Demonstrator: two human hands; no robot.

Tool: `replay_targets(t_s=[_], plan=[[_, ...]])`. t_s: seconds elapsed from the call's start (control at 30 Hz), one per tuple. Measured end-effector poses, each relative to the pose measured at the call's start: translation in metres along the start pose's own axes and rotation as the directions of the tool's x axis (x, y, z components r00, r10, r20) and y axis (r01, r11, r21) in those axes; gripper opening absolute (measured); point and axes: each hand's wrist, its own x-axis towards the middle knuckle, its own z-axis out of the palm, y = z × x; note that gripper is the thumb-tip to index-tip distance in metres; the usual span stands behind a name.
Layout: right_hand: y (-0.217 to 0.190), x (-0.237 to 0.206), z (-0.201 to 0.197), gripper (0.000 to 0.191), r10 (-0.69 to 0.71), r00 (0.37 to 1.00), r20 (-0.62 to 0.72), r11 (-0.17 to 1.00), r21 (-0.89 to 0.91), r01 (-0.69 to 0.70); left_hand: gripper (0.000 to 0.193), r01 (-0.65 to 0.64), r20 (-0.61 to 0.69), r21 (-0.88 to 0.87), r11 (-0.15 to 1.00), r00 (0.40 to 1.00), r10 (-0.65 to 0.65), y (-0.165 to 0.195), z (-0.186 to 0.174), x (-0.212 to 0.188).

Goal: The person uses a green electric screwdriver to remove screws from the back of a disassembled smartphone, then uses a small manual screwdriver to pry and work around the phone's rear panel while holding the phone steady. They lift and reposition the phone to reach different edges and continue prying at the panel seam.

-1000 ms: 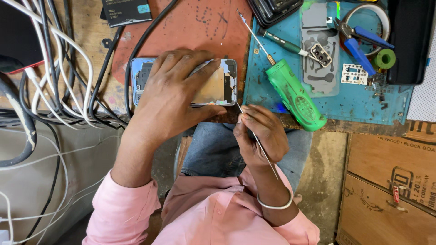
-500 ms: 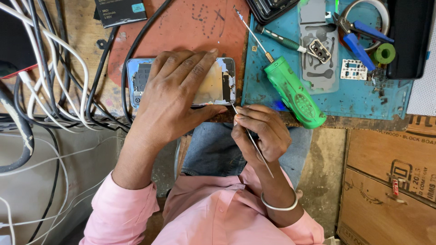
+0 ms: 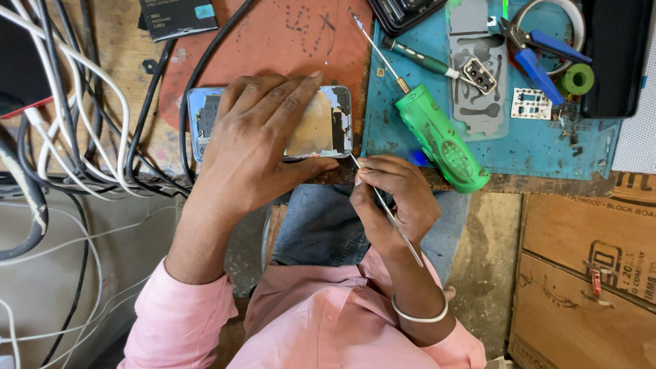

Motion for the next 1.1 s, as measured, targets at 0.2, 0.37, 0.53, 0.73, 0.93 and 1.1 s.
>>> replay_targets(t_s=[0.2,0.37,0.53,0.73,0.93,1.1], plan=[[-0.002,0.0,0.006,0.02,-0.057,0.998,-0.032,0.997,-0.053,0.055,0.091,0.032,0.014,-0.021,0.999,0.999,-0.032,0.0,0.001,0.001],[-0.003,0.002,0.005,0.017,-0.046,0.999,-0.003,0.998,-0.053,0.046,0.093,0.011,0.013,-0.017,1.0,1.0,-0.011,0.0,0.002,0.0],[-0.003,0.007,-0.002,0.015,-0.035,0.997,0.069,0.999,-0.006,0.035,0.092,0.011,0.016,-0.03,0.999,1.0,-0.01,0.001,0.003,0.001],[-0.001,0.008,-0.007,0.013,-0.035,0.99,0.14,0.999,-0.004,0.036,0.092,0.024,0.014,-0.035,0.999,1.0,-0.024,0.002,0.001,0.001],[0.0,0.001,0.004,0.018,-0.018,1.0,-0.005,1.0,-0.015,0.018,0.092,0.028,0.011,-0.017,0.999,1.0,-0.028,-0.001,0.0,0.001],[0.001,-0.001,0.009,0.023,-0.077,0.996,-0.033,0.992,-0.106,0.073,0.092,0.033,0.018,-0.026,0.999,0.999,-0.032,0.0,0.002,0.001]])
